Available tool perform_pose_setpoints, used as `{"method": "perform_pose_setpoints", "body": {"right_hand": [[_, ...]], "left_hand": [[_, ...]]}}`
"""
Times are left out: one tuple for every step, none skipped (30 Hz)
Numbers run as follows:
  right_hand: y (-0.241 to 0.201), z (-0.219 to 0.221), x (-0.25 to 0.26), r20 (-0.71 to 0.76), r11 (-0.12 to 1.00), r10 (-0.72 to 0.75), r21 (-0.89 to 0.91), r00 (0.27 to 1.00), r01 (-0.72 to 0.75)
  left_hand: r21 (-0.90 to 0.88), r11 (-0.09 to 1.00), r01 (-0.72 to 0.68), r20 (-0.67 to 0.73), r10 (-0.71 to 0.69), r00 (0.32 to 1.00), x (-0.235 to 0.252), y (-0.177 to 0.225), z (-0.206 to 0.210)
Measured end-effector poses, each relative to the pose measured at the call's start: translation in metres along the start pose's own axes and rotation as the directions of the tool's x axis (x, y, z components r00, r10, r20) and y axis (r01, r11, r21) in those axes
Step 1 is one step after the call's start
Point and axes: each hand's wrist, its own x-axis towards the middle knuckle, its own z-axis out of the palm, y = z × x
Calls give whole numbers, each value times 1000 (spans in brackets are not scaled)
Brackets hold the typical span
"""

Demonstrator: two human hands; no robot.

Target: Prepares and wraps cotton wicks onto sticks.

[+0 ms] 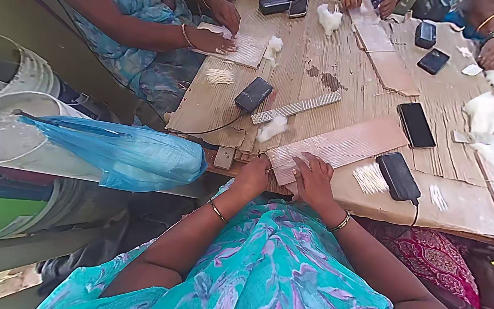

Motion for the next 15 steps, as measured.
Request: {"method": "perform_pose_setpoints", "body": {"right_hand": [[4,0,8,20,1000,-23,2,1000,23],[9,2,16,69,998,-56,11,996,55],[14,5,22,139,995,-95,22,986,92],[18,9,27,213,990,-138,22,967,136],[20,11,30,284,985,-173,26,943,172],[20,11,32,345,979,-196,23,918,200],[20,11,32,395,976,-205,17,895,216],[20,11,30,418,973,-214,14,883,229],[21,10,27,416,970,-225,9,881,244],[21,8,21,414,965,-240,5,878,262],[21,6,14,416,961,-254,3,873,278],[21,2,6,428,958,-257,-1,866,285],[21,-3,-2,443,957,-257,-9,859,290],[22,-8,-10,460,956,-255,-14,850,295],[21,-14,-17,487,958,-246,-11,838,288]], "left_hand": [[11,1000,-4,-5,4,1000,0,-1,2],[20,1000,-8,-11,8,1000,1,-2,3],[34,999,-7,-20,8,1000,1,-2,4],[45,999,-3,-23,4,1000,2,-1,4],[50,999,1,-21,0,1000,1,0,3],[52,999,0,-19,1,1000,0,2,2],[51,999,-3,-15,4,1000,-1,2,2],[53,999,-7,-10,8,1000,-3,2,2],[55,998,-13,-2,13,1000,-4,2,3],[54,998,-18,15,17,1000,-5,1,5],[52,998,-24,37,22,999,-6,0,7],[53,998,-32,65,28,998,-7,0,8],[55,998,-41,95,36,995,-8,1,9],[52,997,-50,127,44,991,-9,1,10],[40,997,-59,151,53,987,-10,1,11]]}}
